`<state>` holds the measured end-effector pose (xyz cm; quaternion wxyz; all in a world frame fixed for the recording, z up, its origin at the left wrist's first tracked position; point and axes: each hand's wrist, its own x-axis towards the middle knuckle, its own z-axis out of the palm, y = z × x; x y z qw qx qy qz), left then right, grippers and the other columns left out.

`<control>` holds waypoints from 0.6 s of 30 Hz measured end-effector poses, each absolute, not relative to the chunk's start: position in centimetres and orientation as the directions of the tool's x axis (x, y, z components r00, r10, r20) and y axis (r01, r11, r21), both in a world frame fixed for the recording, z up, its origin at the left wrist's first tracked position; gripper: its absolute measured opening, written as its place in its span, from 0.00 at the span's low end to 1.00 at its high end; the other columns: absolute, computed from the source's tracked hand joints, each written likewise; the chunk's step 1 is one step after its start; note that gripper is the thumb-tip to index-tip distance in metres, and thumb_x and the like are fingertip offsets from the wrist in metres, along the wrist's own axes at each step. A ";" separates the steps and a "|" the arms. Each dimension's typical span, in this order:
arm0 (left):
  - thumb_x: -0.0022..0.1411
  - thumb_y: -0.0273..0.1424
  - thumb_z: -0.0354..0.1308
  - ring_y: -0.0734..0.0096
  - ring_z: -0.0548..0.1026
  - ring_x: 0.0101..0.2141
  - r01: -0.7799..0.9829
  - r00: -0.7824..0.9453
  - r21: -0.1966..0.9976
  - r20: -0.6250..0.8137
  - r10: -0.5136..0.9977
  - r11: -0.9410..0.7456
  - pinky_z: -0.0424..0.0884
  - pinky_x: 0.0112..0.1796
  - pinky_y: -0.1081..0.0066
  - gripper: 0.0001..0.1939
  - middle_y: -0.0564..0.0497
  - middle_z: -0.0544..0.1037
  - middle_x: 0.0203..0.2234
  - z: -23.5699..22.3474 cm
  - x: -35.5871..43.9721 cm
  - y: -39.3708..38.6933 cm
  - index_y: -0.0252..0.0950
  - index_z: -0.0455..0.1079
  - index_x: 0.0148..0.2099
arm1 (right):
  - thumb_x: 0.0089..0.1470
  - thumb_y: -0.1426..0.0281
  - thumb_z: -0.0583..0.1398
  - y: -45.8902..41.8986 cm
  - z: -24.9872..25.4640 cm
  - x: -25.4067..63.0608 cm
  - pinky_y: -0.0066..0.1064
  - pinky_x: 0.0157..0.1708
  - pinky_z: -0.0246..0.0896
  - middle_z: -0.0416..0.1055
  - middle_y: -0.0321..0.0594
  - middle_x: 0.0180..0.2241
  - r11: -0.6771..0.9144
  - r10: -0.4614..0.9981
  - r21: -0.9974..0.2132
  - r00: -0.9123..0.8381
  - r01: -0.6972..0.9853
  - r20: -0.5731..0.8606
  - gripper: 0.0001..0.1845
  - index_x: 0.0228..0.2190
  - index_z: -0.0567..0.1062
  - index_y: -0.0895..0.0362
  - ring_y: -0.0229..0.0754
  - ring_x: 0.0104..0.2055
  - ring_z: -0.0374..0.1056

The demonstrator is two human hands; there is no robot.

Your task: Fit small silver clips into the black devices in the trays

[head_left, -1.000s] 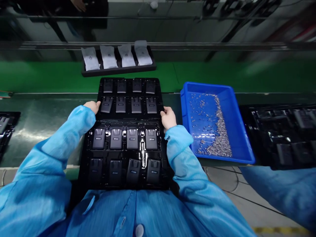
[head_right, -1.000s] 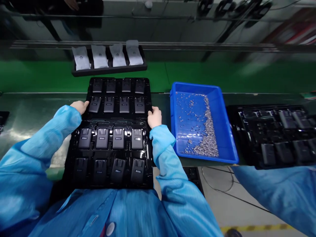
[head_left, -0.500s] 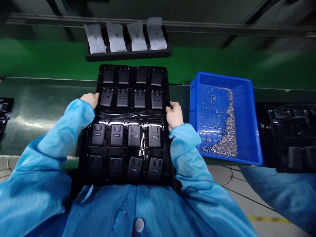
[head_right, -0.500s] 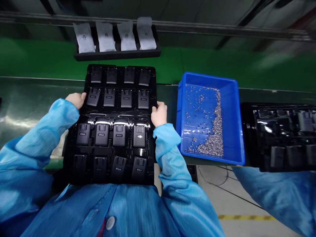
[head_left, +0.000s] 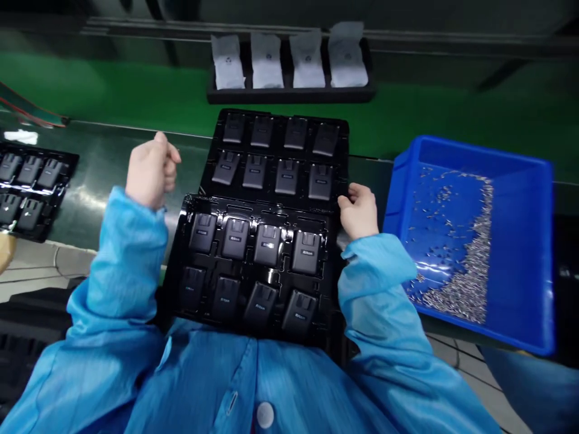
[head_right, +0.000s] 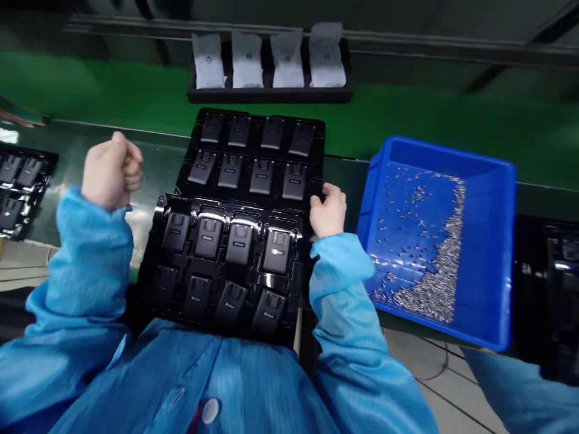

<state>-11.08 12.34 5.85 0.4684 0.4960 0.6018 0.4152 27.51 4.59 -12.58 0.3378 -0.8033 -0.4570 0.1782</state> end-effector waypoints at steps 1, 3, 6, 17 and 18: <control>0.75 0.37 0.37 0.81 0.40 0.16 0.027 -0.028 0.991 -0.130 0.991 0.131 0.44 0.19 0.79 0.24 0.61 0.44 0.14 6.5 -11.0 10.4 0.36 0.59 0.26 | 0.51 0.68 0.57 4.6 -12.6 27.6 0.53 0.59 0.58 0.66 0.50 0.50 -0.347 0.859 -0.708 0.512 0.615 0.024 0.26 0.53 0.67 0.58 0.51 0.55 0.64; 0.75 0.38 0.36 0.82 0.38 0.15 -0.248 0.014 0.944 -0.221 0.975 0.217 0.38 0.17 0.79 0.25 0.61 0.43 0.15 6.9 -10.9 6.7 0.36 0.58 0.25 | 0.50 0.67 0.58 4.6 -12.7 27.7 0.51 0.59 0.59 0.66 0.50 0.51 -0.338 0.861 -0.714 0.508 0.613 0.028 0.26 0.52 0.67 0.57 0.51 0.54 0.65; 0.75 0.37 0.38 0.83 0.40 0.13 -0.510 0.080 0.738 -0.471 0.879 0.442 0.38 0.15 0.79 0.25 0.61 0.43 0.15 5.6 -11.4 3.2 0.36 0.59 0.25 | 0.50 0.66 0.58 4.6 -12.7 27.6 0.51 0.58 0.60 0.66 0.48 0.52 -0.350 0.852 -0.721 0.524 0.598 0.022 0.26 0.52 0.67 0.56 0.49 0.53 0.67; 0.74 0.29 0.40 0.86 0.54 0.13 -0.819 0.362 0.100 -0.674 0.644 0.565 0.47 0.13 0.85 0.20 0.60 0.52 0.15 1.2 -12.4 3.7 0.35 0.58 0.27 | 0.52 0.61 0.56 0.2 -4.5 20.4 0.56 0.58 0.60 0.68 0.47 0.52 -0.141 0.858 -0.637 0.414 0.758 0.302 0.23 0.50 0.71 0.50 0.55 0.60 0.61; 0.74 0.29 0.40 0.86 0.54 0.13 -0.817 0.358 0.110 -0.673 0.647 0.567 0.47 0.13 0.85 0.19 0.60 0.52 0.16 1.1 -12.2 3.9 0.35 0.59 0.27 | 0.51 0.60 0.56 -0.2 -4.0 19.2 0.59 0.59 0.58 0.70 0.45 0.50 -0.095 0.871 -0.623 0.368 0.777 0.326 0.20 0.47 0.72 0.47 0.56 0.59 0.63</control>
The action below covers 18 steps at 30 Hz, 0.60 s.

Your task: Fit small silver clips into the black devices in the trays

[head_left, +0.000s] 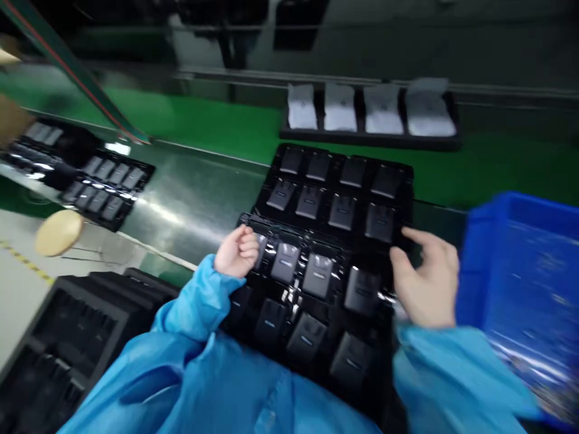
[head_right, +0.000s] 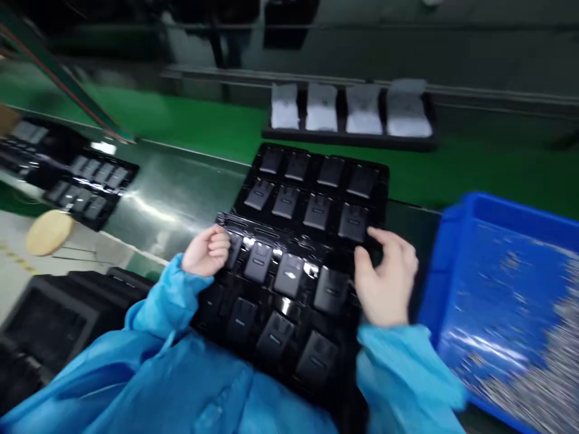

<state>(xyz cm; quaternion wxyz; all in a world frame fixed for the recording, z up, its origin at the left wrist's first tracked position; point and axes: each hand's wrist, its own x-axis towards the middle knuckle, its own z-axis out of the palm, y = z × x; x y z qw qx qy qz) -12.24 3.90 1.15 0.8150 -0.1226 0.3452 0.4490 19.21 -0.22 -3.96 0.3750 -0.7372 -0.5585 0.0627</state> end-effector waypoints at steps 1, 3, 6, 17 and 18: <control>0.74 0.29 0.40 0.86 0.55 0.13 -0.817 0.351 0.123 -0.670 0.655 0.564 0.48 0.13 0.85 0.20 0.60 0.53 0.16 1.1 -12.2 4.0 0.34 0.59 0.27 | 0.52 0.59 0.55 -0.6 -3.6 18.1 0.60 0.60 0.56 0.70 0.43 0.49 -0.063 0.891 -0.626 0.326 0.777 0.315 0.18 0.45 0.73 0.44 0.56 0.58 0.64; 0.74 0.29 0.39 0.86 0.56 0.13 -0.820 0.331 0.151 -0.661 0.673 0.552 0.49 0.13 0.86 0.21 0.60 0.53 0.16 0.9 -12.2 4.3 0.33 0.61 0.27 | 0.51 0.57 0.54 -0.9 -3.4 16.3 0.62 0.59 0.57 0.71 0.38 0.45 -0.019 0.929 -0.667 0.260 0.745 0.264 0.14 0.40 0.72 0.37 0.58 0.56 0.65; 0.74 0.30 0.39 0.85 0.62 0.15 -0.820 0.329 0.164 -0.649 0.686 0.548 0.56 0.15 0.85 0.22 0.55 0.61 0.17 0.8 -11.8 3.8 0.32 0.65 0.29 | 0.51 0.55 0.53 -1.1 -2.8 14.4 0.63 0.60 0.56 0.71 0.36 0.47 -0.008 0.954 -0.703 0.217 0.711 0.208 0.13 0.39 0.71 0.32 0.58 0.56 0.64; 0.72 0.49 0.32 0.63 0.73 0.55 -0.702 0.623 0.106 -0.386 0.680 0.704 0.68 0.51 0.68 0.37 0.39 0.72 0.58 1.9 -7.8 -0.7 0.26 0.55 0.69 | 0.59 0.71 0.60 -3.9 3.9 8.6 0.41 0.45 0.61 0.73 0.38 0.37 0.435 0.895 -0.558 -0.269 0.707 0.357 0.04 0.37 0.75 0.52 0.44 0.42 0.67; 0.72 0.49 0.31 0.64 0.73 0.55 -0.685 0.644 0.108 -0.373 0.667 0.721 0.68 0.49 0.70 0.38 0.39 0.71 0.59 1.9 -7.6 -0.9 0.25 0.54 0.69 | 0.59 0.72 0.60 -4.1 3.9 8.2 0.40 0.44 0.60 0.73 0.38 0.36 0.448 0.891 -0.559 -0.298 0.697 0.342 0.05 0.37 0.76 0.52 0.44 0.42 0.66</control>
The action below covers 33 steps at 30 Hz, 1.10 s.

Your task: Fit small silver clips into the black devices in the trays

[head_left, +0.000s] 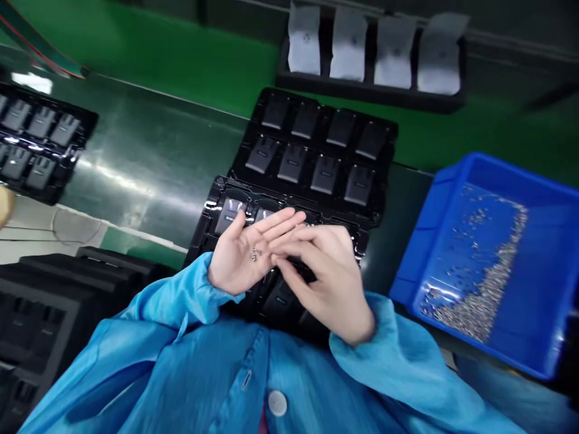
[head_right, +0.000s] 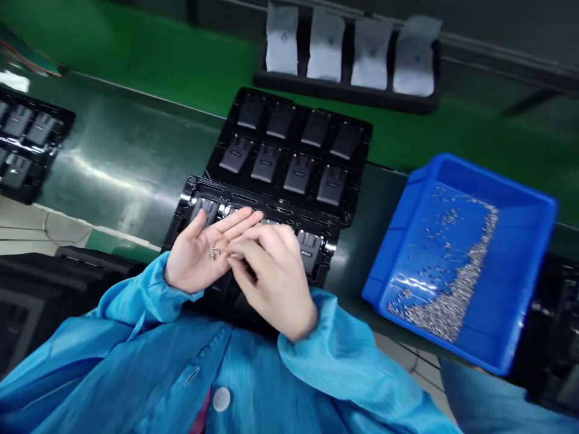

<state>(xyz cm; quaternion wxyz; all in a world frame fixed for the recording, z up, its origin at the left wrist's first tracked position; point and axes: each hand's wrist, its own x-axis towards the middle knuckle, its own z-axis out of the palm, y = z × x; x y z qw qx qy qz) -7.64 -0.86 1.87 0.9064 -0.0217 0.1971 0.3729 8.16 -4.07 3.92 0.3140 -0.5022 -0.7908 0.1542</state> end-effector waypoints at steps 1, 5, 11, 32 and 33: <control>0.72 0.49 0.31 0.65 0.73 0.54 -0.669 0.659 0.111 -0.369 0.655 0.735 0.69 0.47 0.72 0.38 0.40 0.70 0.60 1.9 -7.5 -1.0 0.25 0.54 0.69 | 0.59 0.73 0.61 -4.2 3.9 7.9 0.40 0.43 0.59 0.73 0.38 0.36 0.449 0.892 -0.561 -0.315 0.696 0.323 0.05 0.37 0.76 0.53 0.44 0.41 0.65; 0.72 0.49 0.28 0.67 0.77 0.46 -0.624 0.673 0.123 -0.415 0.612 0.771 0.70 0.41 0.72 0.39 0.40 0.72 0.58 1.8 -7.1 -1.4 0.26 0.57 0.68 | 0.61 0.72 0.59 -4.3 3.6 7.7 0.39 0.42 0.57 0.71 0.40 0.37 0.431 0.902 -0.547 -0.346 0.718 0.257 0.06 0.35 0.78 0.55 0.45 0.42 0.61; 0.72 0.48 0.30 0.68 0.77 0.35 -0.580 0.673 0.128 -0.481 0.562 0.805 0.70 0.37 0.69 0.36 0.39 0.77 0.51 1.1 -6.8 -1.6 0.28 0.60 0.67 | 0.61 0.70 0.57 -4.1 3.2 7.6 0.40 0.42 0.55 0.69 0.42 0.37 0.459 0.884 -0.447 -0.446 0.768 0.141 0.08 0.32 0.75 0.57 0.47 0.42 0.58; 0.74 0.44 0.32 0.68 0.77 0.29 -0.595 0.649 0.070 -0.546 0.530 0.801 0.70 0.34 0.69 0.34 0.40 0.80 0.40 1.0 -6.2 -2.3 0.25 0.58 0.67 | 0.52 0.77 0.61 -3.5 3.5 8.2 0.38 0.44 0.54 0.71 0.36 0.33 0.494 0.820 -0.515 -0.573 0.701 0.006 0.06 0.28 0.70 0.56 0.42 0.39 0.62; 0.74 0.44 0.32 0.69 0.75 0.27 -0.599 0.644 0.063 -0.554 0.527 0.798 0.70 0.32 0.70 0.33 0.42 0.80 0.36 1.0 -6.2 -2.4 0.25 0.60 0.66 | 0.52 0.77 0.61 -3.5 3.4 8.3 0.37 0.44 0.53 0.71 0.36 0.32 0.486 0.822 -0.533 -0.570 0.693 0.009 0.06 0.28 0.70 0.56 0.41 0.39 0.62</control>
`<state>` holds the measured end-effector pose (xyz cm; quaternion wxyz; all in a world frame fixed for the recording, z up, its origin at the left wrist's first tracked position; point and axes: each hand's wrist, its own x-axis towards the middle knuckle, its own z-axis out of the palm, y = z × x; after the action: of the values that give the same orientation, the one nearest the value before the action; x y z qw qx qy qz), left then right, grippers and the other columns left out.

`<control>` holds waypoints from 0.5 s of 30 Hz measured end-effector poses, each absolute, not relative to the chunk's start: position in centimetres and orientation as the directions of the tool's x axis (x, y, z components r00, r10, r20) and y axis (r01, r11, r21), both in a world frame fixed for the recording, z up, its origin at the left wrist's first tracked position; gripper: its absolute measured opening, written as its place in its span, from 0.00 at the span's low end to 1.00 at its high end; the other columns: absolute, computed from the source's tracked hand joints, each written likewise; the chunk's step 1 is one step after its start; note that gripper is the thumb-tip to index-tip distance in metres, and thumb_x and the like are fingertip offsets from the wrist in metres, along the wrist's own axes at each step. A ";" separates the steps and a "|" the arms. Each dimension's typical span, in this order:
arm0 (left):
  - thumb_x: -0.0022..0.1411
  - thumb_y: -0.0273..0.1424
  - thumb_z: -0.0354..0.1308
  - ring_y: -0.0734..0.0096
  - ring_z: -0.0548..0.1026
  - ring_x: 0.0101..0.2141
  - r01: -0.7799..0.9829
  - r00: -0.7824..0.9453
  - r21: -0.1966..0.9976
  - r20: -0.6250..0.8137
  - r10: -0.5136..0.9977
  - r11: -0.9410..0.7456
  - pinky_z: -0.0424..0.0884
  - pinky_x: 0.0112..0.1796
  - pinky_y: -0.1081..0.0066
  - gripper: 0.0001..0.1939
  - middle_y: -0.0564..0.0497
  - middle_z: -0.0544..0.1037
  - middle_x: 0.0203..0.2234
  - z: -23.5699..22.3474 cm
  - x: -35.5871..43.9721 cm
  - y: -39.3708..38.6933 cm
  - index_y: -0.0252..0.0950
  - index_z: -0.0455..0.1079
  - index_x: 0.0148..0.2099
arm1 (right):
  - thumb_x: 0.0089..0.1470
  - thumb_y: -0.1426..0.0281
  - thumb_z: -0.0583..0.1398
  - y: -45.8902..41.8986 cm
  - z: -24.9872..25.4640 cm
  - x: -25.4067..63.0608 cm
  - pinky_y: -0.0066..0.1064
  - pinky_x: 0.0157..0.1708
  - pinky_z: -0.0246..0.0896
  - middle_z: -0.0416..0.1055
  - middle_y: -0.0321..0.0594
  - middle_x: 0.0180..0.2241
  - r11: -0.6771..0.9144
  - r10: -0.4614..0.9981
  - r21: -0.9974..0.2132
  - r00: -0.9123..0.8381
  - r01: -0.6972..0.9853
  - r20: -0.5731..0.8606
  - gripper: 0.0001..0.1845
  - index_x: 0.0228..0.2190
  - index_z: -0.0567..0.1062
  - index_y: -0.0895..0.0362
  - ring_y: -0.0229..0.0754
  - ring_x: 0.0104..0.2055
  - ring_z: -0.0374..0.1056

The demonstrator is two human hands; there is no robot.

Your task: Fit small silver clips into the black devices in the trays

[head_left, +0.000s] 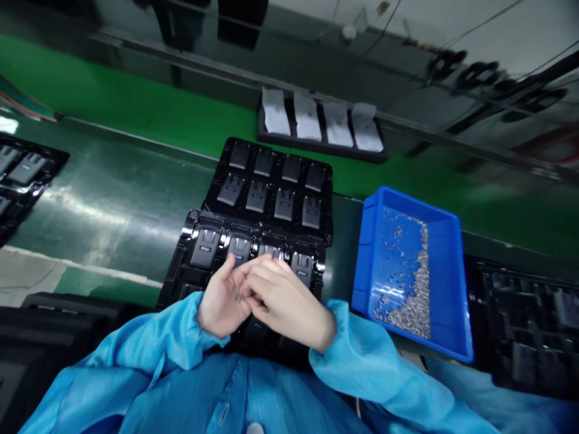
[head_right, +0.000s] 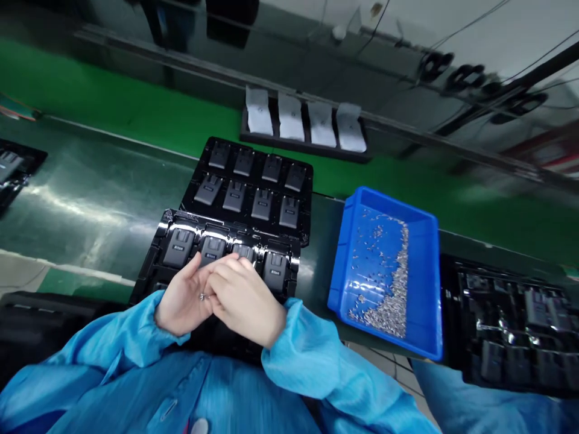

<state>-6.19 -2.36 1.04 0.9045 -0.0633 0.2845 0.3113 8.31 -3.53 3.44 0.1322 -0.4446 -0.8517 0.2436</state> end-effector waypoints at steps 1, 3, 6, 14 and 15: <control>0.74 0.44 0.32 0.70 0.74 0.25 -0.600 0.642 0.058 -0.560 0.524 0.798 0.69 0.31 0.71 0.34 0.44 0.79 0.32 1.1 -6.2 -2.4 0.25 0.62 0.64 | 0.51 0.77 0.61 -3.6 3.3 8.4 0.37 0.43 0.53 0.71 0.36 0.32 0.479 0.824 -0.550 -0.567 0.684 0.012 0.05 0.28 0.70 0.56 0.41 0.38 0.62; 0.73 0.44 0.32 0.72 0.71 0.22 -0.594 0.643 0.055 -0.568 0.514 0.803 0.67 0.27 0.72 0.34 0.47 0.76 0.26 1.1 -6.1 -2.4 0.25 0.66 0.62 | 0.52 0.76 0.60 -3.8 2.9 8.6 0.37 0.42 0.51 0.70 0.35 0.31 0.471 0.826 -0.582 -0.563 0.663 0.028 0.05 0.28 0.70 0.56 0.41 0.38 0.61; 0.74 0.44 0.32 0.73 0.69 0.21 -0.582 0.636 0.040 -0.600 0.485 0.812 0.66 0.26 0.73 0.34 0.49 0.73 0.23 1.1 -6.0 -2.5 0.24 0.68 0.60 | 0.53 0.75 0.59 -4.3 2.0 8.7 0.38 0.44 0.49 0.70 0.34 0.29 0.476 0.829 -0.611 -0.555 0.632 0.072 0.04 0.29 0.70 0.55 0.41 0.38 0.61; 0.74 0.43 0.33 0.70 0.76 0.28 -0.590 0.676 -0.019 -0.559 0.481 0.807 0.71 0.36 0.71 0.34 0.44 0.80 0.33 0.2 -5.8 -3.0 0.23 0.59 0.66 | 0.53 0.75 0.57 -4.5 1.6 9.4 0.38 0.45 0.52 0.69 0.33 0.28 0.459 0.860 -0.618 -0.493 0.638 0.131 0.04 0.29 0.69 0.54 0.40 0.37 0.63; 0.74 0.43 0.33 0.69 0.78 0.33 -0.602 0.671 -0.033 -0.562 0.484 0.798 0.71 0.41 0.70 0.34 0.42 0.81 0.37 0.0 -5.7 -3.0 0.22 0.58 0.67 | 0.54 0.75 0.57 -3.9 1.9 9.9 0.38 0.44 0.53 0.70 0.34 0.29 0.448 0.872 -0.612 -0.471 0.652 0.136 0.04 0.29 0.69 0.54 0.40 0.37 0.63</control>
<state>-5.70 -2.98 0.01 0.9077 -0.1084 0.2736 0.2991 9.93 -3.92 1.86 0.2226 -0.4638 -0.8211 0.2471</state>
